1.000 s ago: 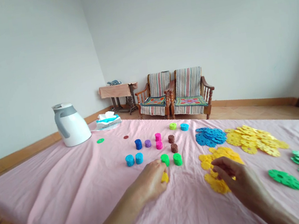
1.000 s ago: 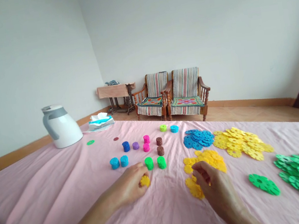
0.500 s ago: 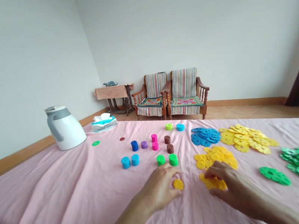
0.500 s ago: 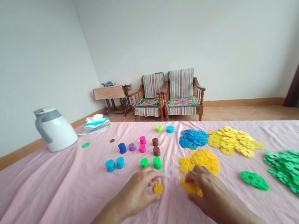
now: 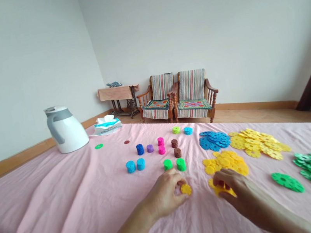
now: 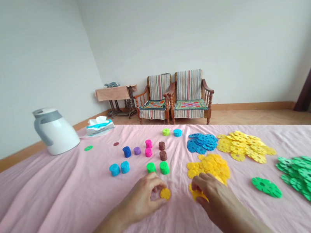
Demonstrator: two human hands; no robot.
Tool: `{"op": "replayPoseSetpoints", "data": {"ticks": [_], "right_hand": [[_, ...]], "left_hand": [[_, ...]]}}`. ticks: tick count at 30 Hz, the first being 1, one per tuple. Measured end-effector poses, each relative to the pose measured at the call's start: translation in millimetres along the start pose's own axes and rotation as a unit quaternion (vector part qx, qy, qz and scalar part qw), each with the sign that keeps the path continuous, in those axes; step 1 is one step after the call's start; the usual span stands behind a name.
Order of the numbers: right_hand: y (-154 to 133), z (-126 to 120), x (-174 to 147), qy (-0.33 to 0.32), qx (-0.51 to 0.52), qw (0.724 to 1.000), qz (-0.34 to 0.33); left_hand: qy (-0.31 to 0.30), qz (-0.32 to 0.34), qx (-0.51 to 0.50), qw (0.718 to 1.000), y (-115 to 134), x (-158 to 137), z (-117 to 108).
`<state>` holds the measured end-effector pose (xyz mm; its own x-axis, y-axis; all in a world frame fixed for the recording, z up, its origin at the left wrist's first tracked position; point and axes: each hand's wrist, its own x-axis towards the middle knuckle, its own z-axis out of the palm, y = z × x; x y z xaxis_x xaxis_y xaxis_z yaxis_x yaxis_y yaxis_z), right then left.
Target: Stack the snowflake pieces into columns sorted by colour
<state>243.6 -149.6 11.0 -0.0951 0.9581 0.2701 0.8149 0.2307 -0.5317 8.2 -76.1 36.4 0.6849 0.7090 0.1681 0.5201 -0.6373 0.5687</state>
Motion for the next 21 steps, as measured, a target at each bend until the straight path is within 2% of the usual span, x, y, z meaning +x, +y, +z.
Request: {"op": "replayPoseSetpoints", "data": {"ticks": [5,10,16,21], "right_hand": [[-17,0,14,-0.027,0.133,0.987,0.090],[-42,11,32,-0.042,0.221,0.967,0.120],[-48,33,49,-0.044,0.234,0.964,0.123],[-48,40,48,-0.047,0.222,0.968,0.107]], "left_hand": [[-0.009,-0.001,-0.027,1.000,-4,1,1],[-0.005,-0.009,-0.048,0.999,-7,1,1],[0.003,-0.004,-0.084,0.996,-9,0,1],[0.003,0.003,-0.071,0.997,-7,0,-3]]}}
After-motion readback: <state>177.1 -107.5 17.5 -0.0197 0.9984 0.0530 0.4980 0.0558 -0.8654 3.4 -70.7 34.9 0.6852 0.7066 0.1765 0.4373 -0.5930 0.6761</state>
